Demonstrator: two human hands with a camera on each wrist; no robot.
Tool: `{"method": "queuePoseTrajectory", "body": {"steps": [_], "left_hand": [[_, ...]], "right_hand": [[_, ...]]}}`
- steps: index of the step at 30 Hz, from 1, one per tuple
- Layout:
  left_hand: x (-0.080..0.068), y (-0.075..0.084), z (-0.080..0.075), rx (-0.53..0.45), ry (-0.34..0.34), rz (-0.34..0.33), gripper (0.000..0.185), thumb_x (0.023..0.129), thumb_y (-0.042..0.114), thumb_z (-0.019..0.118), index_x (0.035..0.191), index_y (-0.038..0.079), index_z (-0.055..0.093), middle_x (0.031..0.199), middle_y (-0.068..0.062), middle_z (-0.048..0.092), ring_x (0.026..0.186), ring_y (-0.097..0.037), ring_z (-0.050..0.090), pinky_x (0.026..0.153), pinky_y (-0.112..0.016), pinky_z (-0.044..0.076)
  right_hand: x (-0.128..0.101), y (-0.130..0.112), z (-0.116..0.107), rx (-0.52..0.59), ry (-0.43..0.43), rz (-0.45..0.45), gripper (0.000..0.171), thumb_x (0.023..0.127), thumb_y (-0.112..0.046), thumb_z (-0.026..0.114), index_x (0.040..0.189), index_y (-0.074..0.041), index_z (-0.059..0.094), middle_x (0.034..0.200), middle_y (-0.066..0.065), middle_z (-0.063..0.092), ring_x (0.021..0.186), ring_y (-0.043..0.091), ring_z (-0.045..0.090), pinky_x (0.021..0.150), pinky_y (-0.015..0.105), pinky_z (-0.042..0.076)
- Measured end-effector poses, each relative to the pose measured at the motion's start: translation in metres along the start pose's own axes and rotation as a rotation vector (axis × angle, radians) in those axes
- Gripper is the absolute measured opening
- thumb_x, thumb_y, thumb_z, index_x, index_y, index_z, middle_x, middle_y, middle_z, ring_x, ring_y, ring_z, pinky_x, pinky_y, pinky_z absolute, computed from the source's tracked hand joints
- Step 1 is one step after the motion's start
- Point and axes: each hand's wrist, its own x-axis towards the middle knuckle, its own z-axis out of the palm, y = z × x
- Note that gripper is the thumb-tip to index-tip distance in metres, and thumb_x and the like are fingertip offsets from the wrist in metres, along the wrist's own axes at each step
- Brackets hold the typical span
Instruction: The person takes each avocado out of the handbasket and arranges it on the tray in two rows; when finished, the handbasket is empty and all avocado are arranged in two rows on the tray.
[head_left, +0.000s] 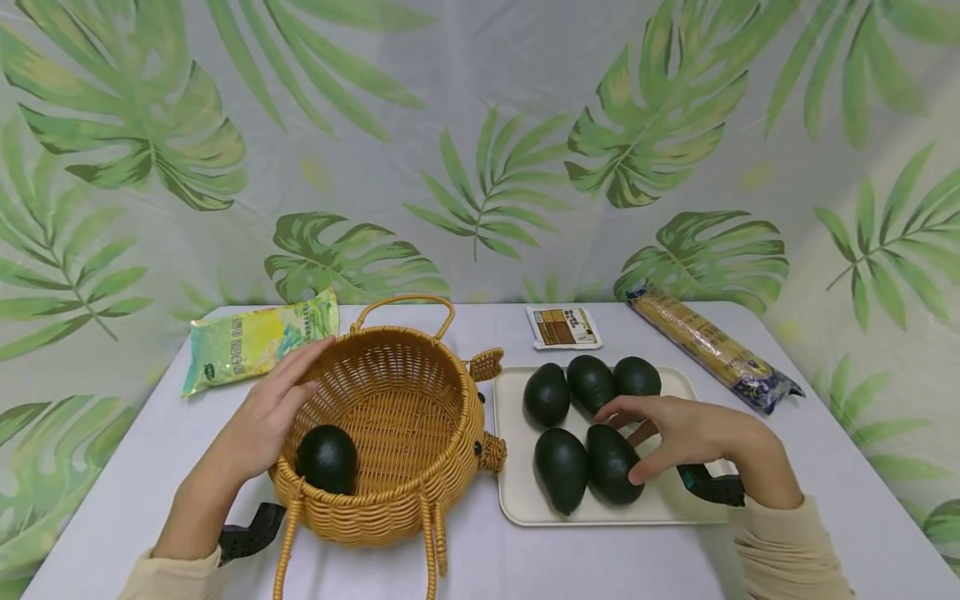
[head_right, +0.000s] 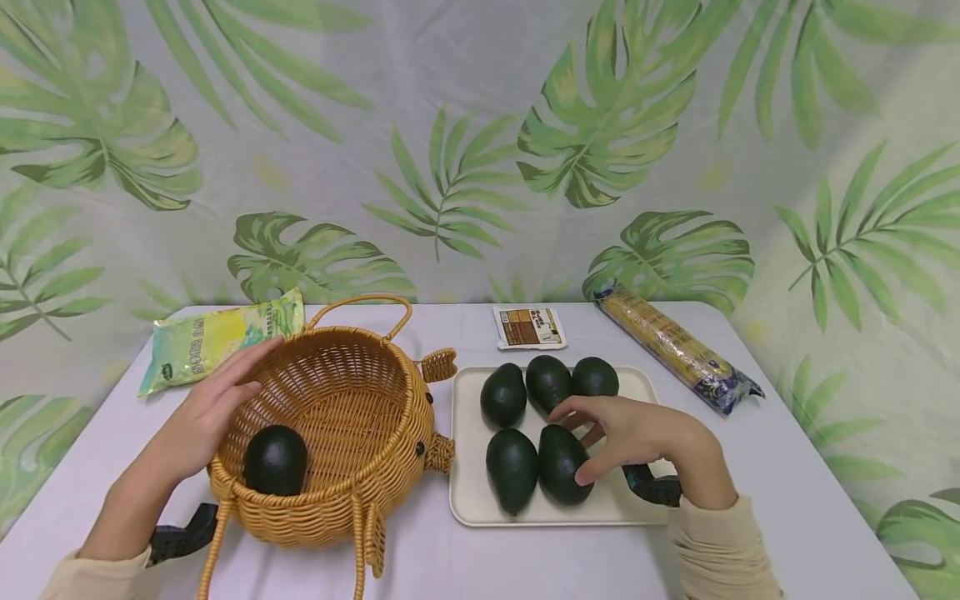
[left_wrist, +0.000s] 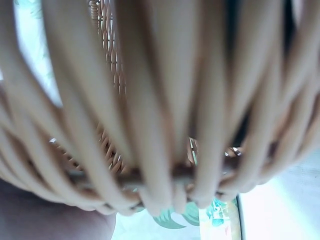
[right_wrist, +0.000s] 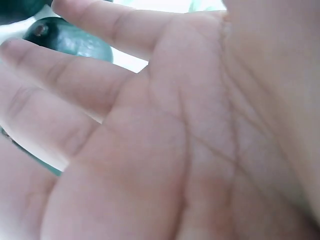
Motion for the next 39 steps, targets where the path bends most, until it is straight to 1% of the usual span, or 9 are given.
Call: {"method": "queuePoseTrajectory", "body": {"steps": [4, 8, 11, 14, 19, 23, 26, 33, 39], "left_hand": [[-0.001, 0.000, -0.001, 0.001, 0.002, -0.003, 0.053, 0.108, 0.011, 0.040, 0.161, 0.012, 0.036, 0.165, -0.018, 0.033, 0.152, -0.047, 0.025, 0.114, -0.076, 0.023], [-0.002, -0.001, -0.001, 0.004, 0.007, 0.000, 0.053, 0.108, 0.011, 0.040, 0.161, 0.013, 0.036, 0.165, -0.018, 0.034, 0.152, -0.047, 0.026, 0.114, -0.076, 0.023], [-0.001, -0.001, -0.001, 0.006, 0.008, -0.001, 0.053, 0.108, 0.011, 0.040, 0.161, 0.013, 0.037, 0.165, -0.018, 0.034, 0.152, -0.047, 0.026, 0.114, -0.076, 0.023], [-0.001, 0.000, -0.001, 0.006, 0.008, 0.001, 0.053, 0.108, 0.011, 0.040, 0.161, 0.013, 0.037, 0.165, -0.017, 0.034, 0.152, -0.047, 0.026, 0.113, -0.076, 0.023], [-0.001, 0.000, -0.002, 0.006, 0.007, 0.008, 0.053, 0.108, 0.011, 0.040, 0.161, 0.012, 0.037, 0.164, -0.018, 0.034, 0.151, -0.048, 0.027, 0.113, -0.076, 0.024], [0.000, 0.000, -0.002, 0.010, 0.006, 0.007, 0.053, 0.108, 0.011, 0.040, 0.161, 0.012, 0.036, 0.164, -0.018, 0.034, 0.152, -0.047, 0.027, 0.113, -0.076, 0.024], [0.000, 0.000, -0.001, 0.012, 0.002, 0.003, 0.053, 0.108, 0.012, 0.040, 0.161, 0.013, 0.036, 0.164, -0.018, 0.034, 0.152, -0.047, 0.027, 0.113, -0.076, 0.024], [0.001, 0.000, -0.001, 0.013, 0.000, -0.001, 0.053, 0.109, 0.012, 0.039, 0.161, 0.012, 0.036, 0.165, -0.018, 0.033, 0.152, -0.047, 0.026, 0.113, -0.076, 0.024], [0.000, -0.001, 0.000, 0.011, 0.000, 0.004, 0.053, 0.108, 0.011, 0.039, 0.162, 0.013, 0.035, 0.165, -0.018, 0.033, 0.152, -0.047, 0.026, 0.113, -0.076, 0.024]], "right_hand": [[-0.004, -0.002, -0.002, 0.015, 0.008, 0.009, 0.076, 0.085, -0.028, 0.085, 0.147, -0.002, 0.047, 0.145, 0.020, 0.053, 0.122, 0.038, 0.062, 0.095, 0.042, 0.057], [-0.009, -0.006, -0.005, 0.037, 0.027, 0.032, 0.073, 0.089, -0.028, 0.082, 0.148, -0.003, 0.046, 0.146, 0.022, 0.052, 0.124, 0.040, 0.061, 0.093, 0.038, 0.058], [-0.013, -0.008, -0.007, 0.048, 0.070, 0.030, 0.070, 0.090, -0.028, 0.081, 0.147, -0.003, 0.048, 0.146, 0.023, 0.051, 0.128, 0.044, 0.058, 0.094, 0.034, 0.058], [-0.015, -0.011, -0.008, 0.029, 0.120, -0.004, 0.068, 0.092, -0.030, 0.080, 0.145, -0.002, 0.050, 0.145, 0.021, 0.053, 0.129, 0.044, 0.057, 0.097, 0.037, 0.057], [-0.012, -0.016, -0.007, -0.064, 0.215, -0.076, 0.060, 0.095, -0.033, 0.076, 0.143, -0.005, 0.055, 0.141, 0.015, 0.060, 0.127, 0.035, 0.062, 0.101, 0.041, 0.056], [-0.008, -0.022, -0.005, -0.161, 0.340, -0.134, 0.053, 0.097, -0.031, 0.074, 0.143, -0.012, 0.057, 0.141, 0.008, 0.063, 0.125, 0.030, 0.064, 0.102, 0.034, 0.055], [-0.006, -0.025, -0.004, -0.210, 0.431, -0.160, 0.052, 0.096, -0.028, 0.075, 0.144, -0.017, 0.058, 0.140, 0.005, 0.064, 0.125, 0.028, 0.065, 0.102, 0.027, 0.053], [-0.003, -0.030, -0.004, -0.224, 0.554, -0.166, 0.055, 0.094, -0.025, 0.078, 0.145, -0.020, 0.059, 0.141, 0.002, 0.064, 0.124, 0.027, 0.066, 0.100, 0.015, 0.049], [0.001, -0.034, -0.005, -0.217, 0.616, -0.228, 0.053, 0.094, -0.017, 0.078, 0.144, -0.018, 0.060, 0.140, 0.004, 0.065, 0.121, 0.007, 0.066, 0.097, 0.014, 0.051]]}}
